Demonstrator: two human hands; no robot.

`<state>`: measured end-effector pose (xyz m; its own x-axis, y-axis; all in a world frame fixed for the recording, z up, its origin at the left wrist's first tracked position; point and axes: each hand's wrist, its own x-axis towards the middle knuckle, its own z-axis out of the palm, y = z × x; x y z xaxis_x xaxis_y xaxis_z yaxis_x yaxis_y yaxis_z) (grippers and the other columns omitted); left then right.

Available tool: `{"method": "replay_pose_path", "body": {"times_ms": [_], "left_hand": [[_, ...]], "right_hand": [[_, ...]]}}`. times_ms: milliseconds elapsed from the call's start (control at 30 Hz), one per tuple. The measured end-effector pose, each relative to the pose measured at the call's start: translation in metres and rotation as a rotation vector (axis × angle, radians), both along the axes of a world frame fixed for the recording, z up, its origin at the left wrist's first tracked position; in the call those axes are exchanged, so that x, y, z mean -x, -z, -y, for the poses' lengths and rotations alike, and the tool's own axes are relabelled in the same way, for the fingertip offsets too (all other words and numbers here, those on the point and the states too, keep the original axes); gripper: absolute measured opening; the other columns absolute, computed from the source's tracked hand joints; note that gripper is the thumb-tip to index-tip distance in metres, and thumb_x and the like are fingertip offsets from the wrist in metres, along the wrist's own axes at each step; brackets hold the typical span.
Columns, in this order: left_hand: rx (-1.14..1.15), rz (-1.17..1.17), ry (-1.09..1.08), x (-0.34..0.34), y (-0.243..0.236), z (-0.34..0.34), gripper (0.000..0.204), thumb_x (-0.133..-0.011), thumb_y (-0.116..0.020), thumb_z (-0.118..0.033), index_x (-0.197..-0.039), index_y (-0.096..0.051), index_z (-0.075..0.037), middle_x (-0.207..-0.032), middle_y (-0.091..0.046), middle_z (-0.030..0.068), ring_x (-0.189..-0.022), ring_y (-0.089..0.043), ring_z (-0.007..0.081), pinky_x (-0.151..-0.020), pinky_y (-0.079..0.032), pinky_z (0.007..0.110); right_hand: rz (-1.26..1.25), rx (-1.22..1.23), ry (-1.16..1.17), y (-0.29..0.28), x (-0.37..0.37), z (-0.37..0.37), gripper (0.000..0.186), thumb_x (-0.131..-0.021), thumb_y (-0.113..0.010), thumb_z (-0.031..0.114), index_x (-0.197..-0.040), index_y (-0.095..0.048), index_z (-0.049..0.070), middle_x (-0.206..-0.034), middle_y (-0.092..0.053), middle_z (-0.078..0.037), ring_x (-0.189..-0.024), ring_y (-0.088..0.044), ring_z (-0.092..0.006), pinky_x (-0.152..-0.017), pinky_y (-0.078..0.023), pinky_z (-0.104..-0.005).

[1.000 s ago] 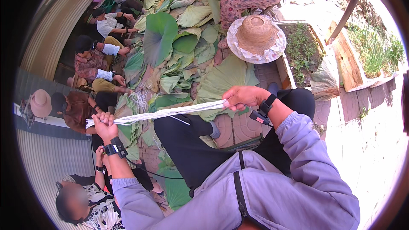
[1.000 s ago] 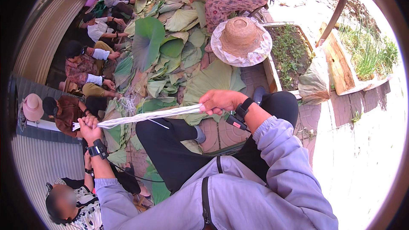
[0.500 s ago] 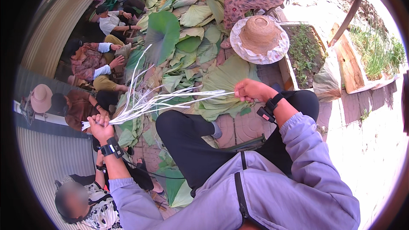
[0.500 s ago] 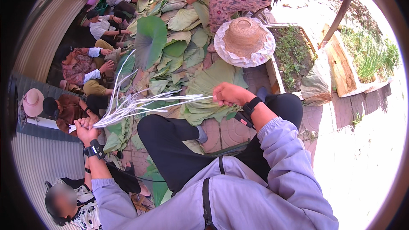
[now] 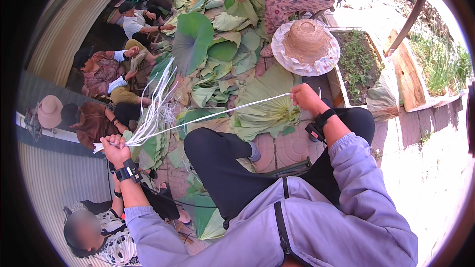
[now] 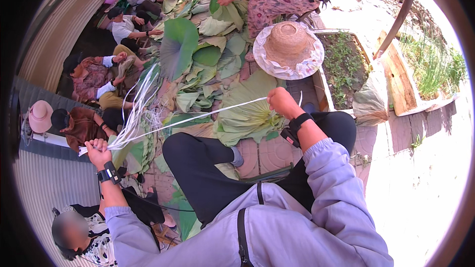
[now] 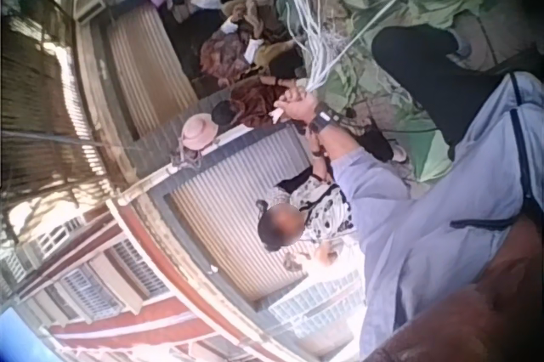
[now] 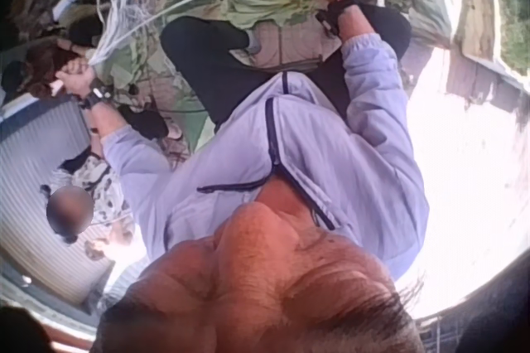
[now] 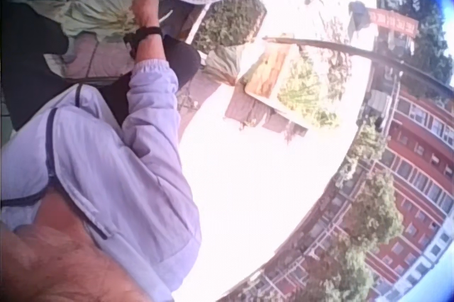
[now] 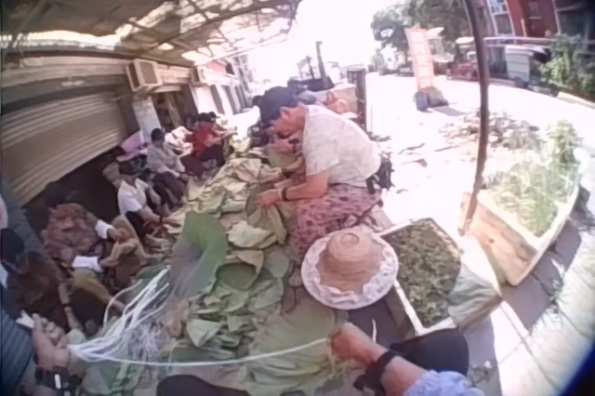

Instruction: The person sits on the ground and ties large green leaves together using white plastic strips. They gather the leaves, wrap the strips around the bundle, and secure them by hand.

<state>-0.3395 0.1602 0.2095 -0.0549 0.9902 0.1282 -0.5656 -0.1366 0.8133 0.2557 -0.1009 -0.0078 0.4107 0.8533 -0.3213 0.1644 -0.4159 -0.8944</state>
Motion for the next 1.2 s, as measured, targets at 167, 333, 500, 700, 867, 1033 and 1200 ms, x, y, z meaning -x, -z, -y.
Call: {"method": "replay_pose_path", "body": {"times_ms": [167, 333, 500, 700, 867, 1033, 1200], "left_hand": [[-0.019, -0.033, -0.055, 0.018, 0.001, -0.005, 0.035, -0.105, -0.052, -0.038, -0.081, -0.051, -0.012, -0.069, -0.042, -0.0005, -0.056, -0.039, 0.0114, -0.042, -0.03, 0.026], [-0.03, -0.022, -0.048, 0.053, 0.004, -0.007, 0.036, -0.105, -0.05, -0.04, -0.082, -0.05, -0.013, -0.068, -0.042, -0.0005, -0.055, -0.038, 0.0117, -0.041, -0.03, 0.025], [-0.036, -0.028, -0.086, 0.056, 0.012, -0.013, 0.035, -0.106, -0.05, -0.039, -0.083, -0.051, -0.013, -0.07, -0.044, -0.0003, -0.057, -0.042, 0.0131, -0.043, -0.033, 0.027], [-0.037, -0.06, -0.134, 0.079, 0.017, -0.014, 0.038, -0.106, -0.047, -0.044, -0.085, -0.056, -0.014, -0.071, -0.046, 0.0001, -0.058, -0.045, 0.0139, -0.044, -0.035, 0.029], [-0.007, -0.027, -0.184, 0.074, 0.018, -0.002, 0.038, -0.106, -0.047, -0.044, -0.084, -0.056, -0.015, -0.069, -0.046, -0.0004, -0.057, -0.045, 0.0143, -0.043, -0.035, 0.029], [-0.011, -0.012, -0.169, 0.051, 0.009, 0.0, 0.037, -0.106, -0.047, -0.042, -0.084, -0.056, -0.014, -0.069, -0.048, 0.0009, -0.056, -0.046, 0.0149, -0.042, -0.034, 0.029], [-0.034, 0.004, -0.057, 0.018, 0.0, 0.009, 0.036, -0.106, -0.049, -0.04, -0.082, -0.055, -0.013, -0.068, -0.047, 0.0001, -0.055, -0.045, 0.0137, -0.043, -0.034, 0.027]], "right_hand": [[0.098, -0.021, 0.099, -0.003, -0.011, 0.004, 0.016, -0.088, -0.064, 0.012, -0.086, -0.07, -0.003, -0.065, -0.067, -0.011, -0.058, -0.064, -0.0207, -0.058, -0.049, -0.0364], [0.134, -0.069, 0.217, 0.001, -0.019, 0.004, 0.017, -0.088, -0.066, 0.014, -0.088, -0.071, -0.002, -0.066, -0.067, -0.013, -0.06, -0.066, -0.023, -0.059, -0.049, -0.0374], [0.176, -0.133, 0.345, 0.009, -0.039, 0.005, 0.018, -0.088, -0.065, 0.015, -0.089, -0.071, -0.001, -0.065, -0.067, -0.01, -0.059, -0.064, -0.0198, -0.059, -0.049, -0.0353], [0.179, -0.262, 0.507, -0.007, -0.047, 0.007, 0.018, -0.091, -0.063, 0.016, -0.088, -0.069, 0.0, -0.065, -0.064, -0.006, -0.058, -0.056, -0.0145, -0.057, -0.044, -0.032], [-0.07, -0.372, 0.586, -0.027, -0.05, 0.012, 0.014, -0.097, -0.061, 0.017, -0.096, -0.066, 0.004, -0.07, -0.058, 0.0, -0.054, -0.047, -0.0068, -0.049, -0.038, -0.0239], [0.114, -0.381, 0.583, -0.016, -0.063, 0.011, 0.013, -0.094, -0.062, 0.013, -0.099, -0.065, 0.002, -0.07, -0.059, -0.005, -0.064, -0.056, -0.0129, -0.059, -0.047, -0.0296], [0.633, -0.247, 0.454, 0.0, -0.065, 0.011, 0.019, -0.088, -0.065, 0.014, -0.102, -0.064, 0.002, -0.088, -0.066, -0.017, -0.08, -0.065, -0.0307, -0.075, -0.049, -0.043]]}}
